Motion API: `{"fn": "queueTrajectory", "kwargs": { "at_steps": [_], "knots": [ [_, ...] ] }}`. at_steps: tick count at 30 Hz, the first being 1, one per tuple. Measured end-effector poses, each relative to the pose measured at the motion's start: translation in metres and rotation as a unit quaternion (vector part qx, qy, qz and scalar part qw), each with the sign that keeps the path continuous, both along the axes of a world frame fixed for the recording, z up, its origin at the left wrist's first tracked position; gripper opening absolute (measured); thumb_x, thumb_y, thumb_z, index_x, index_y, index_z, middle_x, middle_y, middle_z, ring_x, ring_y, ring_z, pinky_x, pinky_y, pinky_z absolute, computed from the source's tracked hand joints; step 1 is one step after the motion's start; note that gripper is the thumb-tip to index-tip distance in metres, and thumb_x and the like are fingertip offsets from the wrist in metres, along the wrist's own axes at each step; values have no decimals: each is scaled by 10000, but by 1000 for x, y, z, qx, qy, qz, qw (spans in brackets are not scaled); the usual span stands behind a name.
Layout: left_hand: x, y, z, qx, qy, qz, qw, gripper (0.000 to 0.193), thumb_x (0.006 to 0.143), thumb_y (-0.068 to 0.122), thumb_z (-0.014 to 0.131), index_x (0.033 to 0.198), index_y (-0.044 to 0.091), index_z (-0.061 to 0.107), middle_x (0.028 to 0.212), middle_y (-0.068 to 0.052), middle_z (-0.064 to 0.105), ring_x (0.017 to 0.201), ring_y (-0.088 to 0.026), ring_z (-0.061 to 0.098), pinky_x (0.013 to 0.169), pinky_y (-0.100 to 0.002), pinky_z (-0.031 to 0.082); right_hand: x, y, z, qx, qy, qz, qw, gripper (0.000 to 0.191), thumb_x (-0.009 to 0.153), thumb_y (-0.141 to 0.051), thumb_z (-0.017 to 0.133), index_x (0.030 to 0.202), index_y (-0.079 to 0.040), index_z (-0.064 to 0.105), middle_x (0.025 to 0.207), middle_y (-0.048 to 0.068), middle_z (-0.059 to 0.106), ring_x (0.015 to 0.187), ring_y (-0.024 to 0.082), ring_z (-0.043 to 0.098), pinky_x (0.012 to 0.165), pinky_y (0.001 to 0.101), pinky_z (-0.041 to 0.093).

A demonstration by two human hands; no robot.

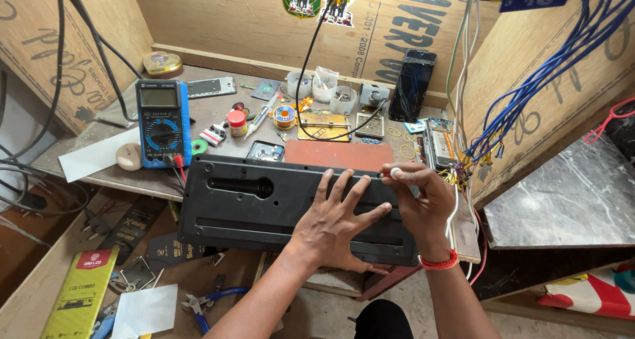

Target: The person holds a black plastic device back cover on a cluttered workbench and uses a screwdriver to unscrew screws from its edge and underside, steadying the panel with the other hand and repositioning it to reach different screws along the frame.

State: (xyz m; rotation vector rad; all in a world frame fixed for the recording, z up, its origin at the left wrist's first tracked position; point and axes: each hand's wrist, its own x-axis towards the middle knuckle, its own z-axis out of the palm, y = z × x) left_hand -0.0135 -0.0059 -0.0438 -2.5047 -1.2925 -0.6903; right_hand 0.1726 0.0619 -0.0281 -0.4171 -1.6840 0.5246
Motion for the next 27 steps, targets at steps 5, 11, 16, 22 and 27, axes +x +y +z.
{"fn": "queueTrajectory", "kwargs": {
  "at_steps": [5, 11, 16, 22, 27],
  "knots": [
    [1, 1, 0, -21, -1, 0, 1000, 1145, 449, 802, 798, 1469, 371, 508, 1525, -190, 351, 1442, -477, 283, 1201, -662, 132, -1, -2, 1, 40, -20, -118, 992, 311, 858, 93, 823, 1025, -26, 590, 1086, 125, 674, 955, 154, 710, 857, 243, 590],
    [1, 0, -1, -10, 5, 4, 1000, 1151, 458, 801, 799, 1485, 376, 497, 1532, -194, 344, 1444, -475, 283, 1203, -663, 133, 0, -6, 5, -33, -4, -7, 999, 176, 935, 105, 713, 1026, -21, 629, 1122, 128, 733, 1035, 193, 737, 880, 289, 643],
    [0, 0, -1, -14, 9, 6, 1000, 1146, 453, 800, 797, 1477, 375, 504, 1538, -191, 342, 1447, -472, 284, 1203, -656, 135, -4, -5, 1, 66, 14, -100, 993, 299, 859, 102, 827, 971, -32, 585, 1015, 88, 673, 978, 173, 723, 860, 282, 624],
    [-1, 0, -1, -10, -7, -3, 1000, 1144, 462, 815, 796, 1471, 358, 510, 1532, -202, 352, 1444, -483, 286, 1201, -665, 134, 0, -2, -1, -5, 21, -66, 998, 285, 901, 126, 733, 1052, -16, 538, 1140, 148, 660, 989, 185, 734, 851, 283, 609],
    [0, 0, -3, -8, 1, 1, 1000, 1156, 439, 790, 808, 1475, 371, 509, 1533, -189, 353, 1443, -479, 281, 1196, -666, 133, 4, -4, -6, -33, 41, -21, 998, 221, 953, 170, 650, 1047, -6, 556, 1146, 180, 718, 1032, 219, 745, 859, 295, 637]
  ]
}}
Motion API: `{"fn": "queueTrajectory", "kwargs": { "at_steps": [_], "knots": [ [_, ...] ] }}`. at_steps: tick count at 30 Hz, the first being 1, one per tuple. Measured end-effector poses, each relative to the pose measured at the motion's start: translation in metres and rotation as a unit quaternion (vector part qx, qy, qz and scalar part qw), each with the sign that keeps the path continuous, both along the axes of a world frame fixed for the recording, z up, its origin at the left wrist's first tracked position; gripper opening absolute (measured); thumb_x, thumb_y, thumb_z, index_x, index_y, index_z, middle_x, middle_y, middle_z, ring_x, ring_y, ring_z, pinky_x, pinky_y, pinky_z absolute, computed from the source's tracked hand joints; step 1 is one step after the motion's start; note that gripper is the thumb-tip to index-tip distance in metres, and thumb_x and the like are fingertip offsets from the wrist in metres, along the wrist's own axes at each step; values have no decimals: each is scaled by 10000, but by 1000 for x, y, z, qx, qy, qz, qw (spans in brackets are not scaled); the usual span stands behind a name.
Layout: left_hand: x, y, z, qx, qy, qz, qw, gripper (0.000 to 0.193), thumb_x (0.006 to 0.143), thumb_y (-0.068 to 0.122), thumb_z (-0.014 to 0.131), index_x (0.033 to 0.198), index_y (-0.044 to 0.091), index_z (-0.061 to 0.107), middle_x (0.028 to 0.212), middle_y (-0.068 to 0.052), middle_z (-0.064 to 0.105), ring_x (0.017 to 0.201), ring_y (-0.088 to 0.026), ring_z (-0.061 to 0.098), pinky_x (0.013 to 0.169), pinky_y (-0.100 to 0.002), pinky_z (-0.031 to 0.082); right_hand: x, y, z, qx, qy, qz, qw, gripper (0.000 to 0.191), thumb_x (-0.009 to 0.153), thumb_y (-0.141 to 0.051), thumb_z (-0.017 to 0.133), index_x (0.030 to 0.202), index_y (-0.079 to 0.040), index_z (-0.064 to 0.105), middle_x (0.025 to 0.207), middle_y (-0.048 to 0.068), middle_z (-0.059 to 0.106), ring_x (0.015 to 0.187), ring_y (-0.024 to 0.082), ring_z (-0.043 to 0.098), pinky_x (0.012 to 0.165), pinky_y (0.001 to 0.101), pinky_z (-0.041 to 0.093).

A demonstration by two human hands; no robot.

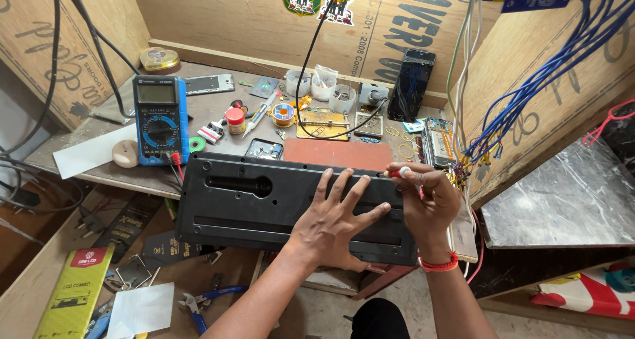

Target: The person holds a black plastic device back cover on a cluttered workbench and uses a screwdriver to unscrew screws from its edge and underside, steadying the panel with the other hand and repositioning it to reach different screws along the frame.

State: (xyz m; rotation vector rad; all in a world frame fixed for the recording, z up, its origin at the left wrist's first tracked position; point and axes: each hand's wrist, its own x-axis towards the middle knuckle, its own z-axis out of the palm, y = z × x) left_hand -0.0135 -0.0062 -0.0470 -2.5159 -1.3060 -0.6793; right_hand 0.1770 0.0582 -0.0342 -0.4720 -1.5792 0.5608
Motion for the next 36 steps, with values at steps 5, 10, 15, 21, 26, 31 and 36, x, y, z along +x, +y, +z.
{"fn": "queueTrajectory", "kwargs": {
  "at_steps": [5, 10, 15, 21, 26, 31, 36],
  "knots": [
    [-1, -1, -2, 9, 0, -2, 1000, 1138, 471, 797, 805, 1479, 363, 503, 1549, -195, 343, 1462, -474, 275, 1214, -664, 136, 1, 7, -4, 83, -2, -66, 994, 329, 885, 126, 790, 1028, -25, 534, 1079, 132, 662, 1002, 195, 710, 824, 272, 611],
    [0, 1, -3, 7, 5, 0, 1000, 1142, 463, 803, 797, 1478, 372, 501, 1541, -197, 337, 1450, -479, 269, 1197, -671, 136, 5, 6, -2, 56, -16, -46, 997, 341, 908, 114, 763, 1060, -43, 502, 1204, 160, 657, 1007, 190, 735, 854, 277, 605],
    [0, -1, -4, 11, 5, -1, 1000, 1144, 482, 821, 783, 1490, 364, 491, 1551, -199, 331, 1459, -479, 265, 1211, -673, 135, 5, -2, 0, 13, -6, 3, 1000, 250, 962, 128, 679, 1070, -37, 526, 1172, 177, 734, 1057, 216, 756, 836, 289, 630],
    [-1, 0, -4, 23, 12, -1, 1000, 1143, 470, 805, 793, 1488, 369, 509, 1541, -196, 339, 1454, -469, 273, 1207, -668, 137, 1, 0, -5, 119, -13, -127, 985, 382, 852, 91, 839, 1000, -43, 514, 1018, 113, 660, 938, 174, 694, 821, 297, 588],
    [0, 0, -2, 6, -8, -5, 1000, 1135, 465, 803, 809, 1465, 351, 521, 1535, -203, 340, 1450, -479, 273, 1203, -672, 133, 1, 3, -5, 86, -30, -123, 988, 352, 882, 120, 800, 1031, -18, 513, 1039, 113, 638, 908, 177, 717, 801, 278, 606],
    [-1, -1, 5, -1, 1, 1, 1000, 1147, 438, 793, 811, 1463, 361, 531, 1537, -195, 345, 1446, -476, 274, 1202, -662, 133, -5, 5, 6, 67, 51, -92, 992, 343, 938, 143, 764, 1092, -13, 501, 1096, 101, 603, 945, 174, 714, 839, 289, 644],
    [-1, 3, 18, -66, -20, -1, 998, 1138, 435, 817, 802, 1439, 352, 535, 1521, -210, 344, 1436, -484, 259, 1188, -674, 118, -22, 6, 25, 83, 71, -73, 991, 363, 978, 155, 774, 1148, -4, 496, 1099, 103, 590, 993, 163, 679, 866, 286, 621]
  ]
}}
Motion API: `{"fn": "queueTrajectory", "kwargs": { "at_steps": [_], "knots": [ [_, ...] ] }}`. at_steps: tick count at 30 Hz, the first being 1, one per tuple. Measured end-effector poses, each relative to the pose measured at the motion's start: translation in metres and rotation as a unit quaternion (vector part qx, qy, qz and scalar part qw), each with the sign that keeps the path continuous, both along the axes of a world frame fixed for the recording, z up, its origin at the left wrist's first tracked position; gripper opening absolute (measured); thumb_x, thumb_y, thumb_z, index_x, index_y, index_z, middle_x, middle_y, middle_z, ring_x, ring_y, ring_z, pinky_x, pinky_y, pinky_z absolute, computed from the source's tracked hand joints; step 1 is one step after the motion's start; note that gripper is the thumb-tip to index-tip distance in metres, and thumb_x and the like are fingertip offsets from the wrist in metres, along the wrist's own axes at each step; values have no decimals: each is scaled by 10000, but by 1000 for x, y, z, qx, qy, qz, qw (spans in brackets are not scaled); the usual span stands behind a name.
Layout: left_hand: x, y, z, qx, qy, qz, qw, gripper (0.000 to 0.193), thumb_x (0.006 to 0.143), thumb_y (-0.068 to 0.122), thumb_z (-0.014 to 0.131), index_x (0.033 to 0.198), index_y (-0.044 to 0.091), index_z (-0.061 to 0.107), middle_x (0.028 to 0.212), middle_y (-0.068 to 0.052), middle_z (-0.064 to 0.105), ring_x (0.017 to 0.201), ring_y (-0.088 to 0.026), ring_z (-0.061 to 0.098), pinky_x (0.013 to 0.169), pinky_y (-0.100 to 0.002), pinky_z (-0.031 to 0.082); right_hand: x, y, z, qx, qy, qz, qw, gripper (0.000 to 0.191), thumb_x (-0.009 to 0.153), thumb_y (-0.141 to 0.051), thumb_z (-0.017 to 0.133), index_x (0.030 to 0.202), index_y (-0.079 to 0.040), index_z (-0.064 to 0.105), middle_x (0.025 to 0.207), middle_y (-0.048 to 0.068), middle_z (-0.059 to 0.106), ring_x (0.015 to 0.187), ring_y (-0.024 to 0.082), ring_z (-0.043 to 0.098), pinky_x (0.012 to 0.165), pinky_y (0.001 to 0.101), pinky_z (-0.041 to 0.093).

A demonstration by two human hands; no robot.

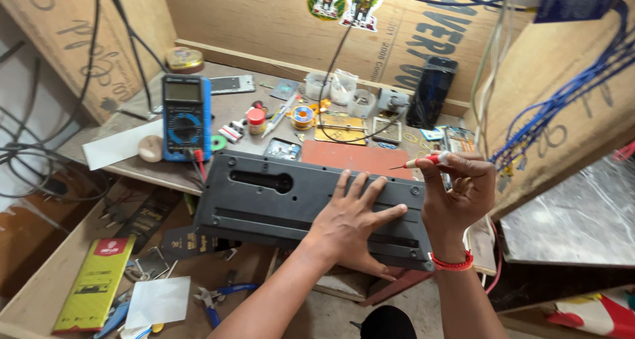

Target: The person holds a black plastic device back cover on a cluttered workbench and uses a screwdriver to unscrew screws from its edge and underside, steadying the panel with the other hand and repositioning it to reach different screws along the frame.

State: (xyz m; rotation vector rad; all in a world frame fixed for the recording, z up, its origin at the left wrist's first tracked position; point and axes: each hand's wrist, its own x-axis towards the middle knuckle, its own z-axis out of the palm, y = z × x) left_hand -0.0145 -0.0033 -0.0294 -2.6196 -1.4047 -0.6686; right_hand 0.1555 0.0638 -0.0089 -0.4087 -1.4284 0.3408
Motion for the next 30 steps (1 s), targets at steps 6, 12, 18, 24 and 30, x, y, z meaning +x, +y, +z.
{"fn": "queueTrajectory", "kwargs": {
  "at_steps": [6, 12, 18, 24, 30],
  "knots": [
    [1, 1, 8, -2, 21, 19, 1000, 1154, 436, 825, 782, 1448, 336, 520, 1522, -224, 354, 1447, -473, 248, 1192, -665, 101, -43, 0, 20, 4, -42, 76, 996, 357, 950, 139, 770, 1155, -3, 515, 1151, 102, 579, 994, 168, 692, 876, 305, 654],
    [2, 1, -8, 33, 55, 35, 997, 1268, 529, 911, 715, 1506, 143, 467, 1553, -218, 347, 1485, -480, 261, 1205, -676, 113, -101, 5, 37, -36, -69, 182, 980, 311, 976, 128, 729, 1182, 20, 523, 1151, 130, 645, 1071, 215, 726, 906, 323, 647],
    [0, 6, -16, -25, 42, 17, 999, 869, 806, 720, 633, 1597, 391, 484, 1496, -266, 385, 1381, -457, 365, 1165, -556, 274, -168, 20, 42, -3, -181, 251, 951, 199, 1010, 93, 671, 1167, 17, 575, 1118, 141, 724, 1038, 220, 768, 924, 333, 650],
    [2, 5, -22, 74, 63, 41, 994, 816, 777, 742, 553, 1522, 428, 438, 1644, -299, 262, 1529, -480, 290, 1228, -648, 208, -189, 27, 20, -18, -188, 264, 946, 205, 976, 69, 701, 1125, 11, 572, 1080, 140, 726, 1045, 232, 770, 913, 337, 650],
    [3, 7, -25, 97, 112, 64, 987, 742, 846, 723, 450, 1531, 437, 418, 1630, -285, 271, 1487, -476, 323, 1224, -604, 229, -181, 33, 8, -23, -211, 277, 937, 196, 980, 77, 682, 1101, 5, 546, 1093, 139, 726, 1027, 224, 772, 907, 331, 650]
  ]
}}
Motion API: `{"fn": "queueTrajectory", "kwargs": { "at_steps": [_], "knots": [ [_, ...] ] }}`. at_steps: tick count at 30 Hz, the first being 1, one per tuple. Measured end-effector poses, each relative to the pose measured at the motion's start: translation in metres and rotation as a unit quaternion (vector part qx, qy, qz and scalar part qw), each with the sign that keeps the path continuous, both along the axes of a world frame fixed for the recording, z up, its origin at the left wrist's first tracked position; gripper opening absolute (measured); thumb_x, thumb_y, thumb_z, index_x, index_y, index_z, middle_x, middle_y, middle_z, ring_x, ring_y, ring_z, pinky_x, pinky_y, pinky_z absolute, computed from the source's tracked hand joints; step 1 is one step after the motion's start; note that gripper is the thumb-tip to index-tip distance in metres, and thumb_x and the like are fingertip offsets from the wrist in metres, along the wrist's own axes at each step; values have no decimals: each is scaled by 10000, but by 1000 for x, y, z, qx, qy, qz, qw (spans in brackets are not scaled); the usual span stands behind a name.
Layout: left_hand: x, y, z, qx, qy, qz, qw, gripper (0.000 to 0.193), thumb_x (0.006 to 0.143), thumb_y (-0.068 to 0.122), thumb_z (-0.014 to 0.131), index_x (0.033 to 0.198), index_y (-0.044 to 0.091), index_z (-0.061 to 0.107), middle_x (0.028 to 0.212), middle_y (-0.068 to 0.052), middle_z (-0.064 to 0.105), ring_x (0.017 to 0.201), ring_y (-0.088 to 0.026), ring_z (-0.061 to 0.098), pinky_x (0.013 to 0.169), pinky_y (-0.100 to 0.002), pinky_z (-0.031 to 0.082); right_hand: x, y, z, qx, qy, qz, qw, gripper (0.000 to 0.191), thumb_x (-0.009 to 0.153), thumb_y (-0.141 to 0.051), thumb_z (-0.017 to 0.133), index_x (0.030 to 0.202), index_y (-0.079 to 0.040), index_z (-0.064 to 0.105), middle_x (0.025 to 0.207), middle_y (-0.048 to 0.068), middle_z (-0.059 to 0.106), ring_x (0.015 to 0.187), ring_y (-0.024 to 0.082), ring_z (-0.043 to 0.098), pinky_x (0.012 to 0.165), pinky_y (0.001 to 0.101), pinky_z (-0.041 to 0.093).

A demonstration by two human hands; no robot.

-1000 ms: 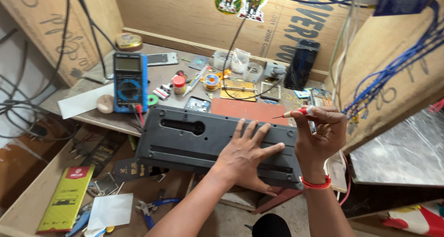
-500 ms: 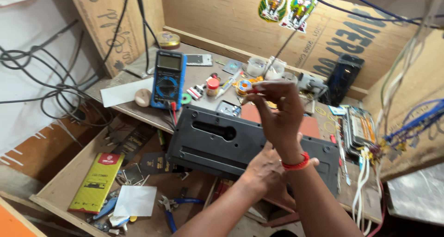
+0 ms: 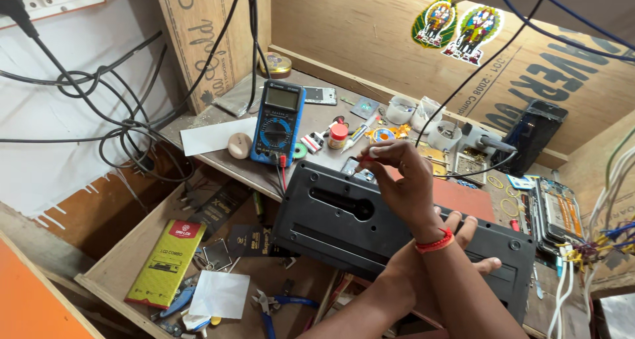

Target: The person holds a black plastic device back cover on a cluttered workbench and uses a screwdriver to unscrew screws from its edge and underside, steadying the panel with the other hand and repositioning it to reach different screws along the frame.

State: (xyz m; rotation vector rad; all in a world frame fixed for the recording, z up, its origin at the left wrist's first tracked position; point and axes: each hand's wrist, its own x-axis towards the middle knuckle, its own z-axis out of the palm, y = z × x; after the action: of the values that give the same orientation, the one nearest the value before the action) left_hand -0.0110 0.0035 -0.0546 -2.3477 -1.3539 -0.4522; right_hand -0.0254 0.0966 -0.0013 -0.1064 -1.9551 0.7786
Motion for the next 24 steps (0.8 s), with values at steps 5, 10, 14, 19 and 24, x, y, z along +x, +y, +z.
{"fn": "queueTrajectory", "kwargs": {
  "at_steps": [5, 10, 14, 19, 24],
  "knots": [
    [-6, -9, 6, 2, -15, 1, 1000, 778, 826, 745, 462, 1537, 431, 433, 1646, -253, 287, 1491, -453, 325, 1228, -600, 250, -2, -3, -1, 8, -6, -14, 1000, 197, 974, 88, 681, 1089, 8, 544, 1091, 146, 720, 1025, 220, 766, 897, 329, 650],
    [-8, -5, 7, -1, -34, -8, 999, 741, 836, 736, 465, 1521, 454, 442, 1646, -243, 298, 1514, -446, 300, 1224, -587, 254, -2, -5, -1, 48, -23, -39, 998, 194, 964, 89, 689, 1083, 12, 557, 1084, 152, 729, 1024, 231, 766, 885, 328, 638],
    [-5, -1, 2, -18, -32, -9, 999, 734, 839, 741, 455, 1518, 462, 435, 1655, -252, 276, 1524, -443, 285, 1238, -560, 240, -2, -2, -1, 7, -12, -18, 1000, 188, 974, 79, 683, 1090, 15, 548, 1099, 159, 719, 1019, 228, 768, 888, 323, 643],
    [-5, -2, 3, -23, -34, -12, 999, 770, 818, 765, 462, 1523, 455, 431, 1658, -258, 264, 1536, -454, 274, 1238, -573, 225, -3, -3, -1, 31, -19, -25, 999, 179, 972, 78, 680, 1081, 17, 552, 1108, 164, 728, 1032, 234, 766, 891, 328, 653],
    [-9, -8, 14, -42, -9, -11, 999, 878, 752, 800, 521, 1533, 412, 426, 1635, -275, 263, 1488, -496, 283, 1211, -645, 207, -4, -3, 0, 40, -26, -40, 998, 184, 962, 69, 698, 1070, 13, 560, 1096, 153, 739, 1032, 231, 767, 881, 327, 652]
  ]
}}
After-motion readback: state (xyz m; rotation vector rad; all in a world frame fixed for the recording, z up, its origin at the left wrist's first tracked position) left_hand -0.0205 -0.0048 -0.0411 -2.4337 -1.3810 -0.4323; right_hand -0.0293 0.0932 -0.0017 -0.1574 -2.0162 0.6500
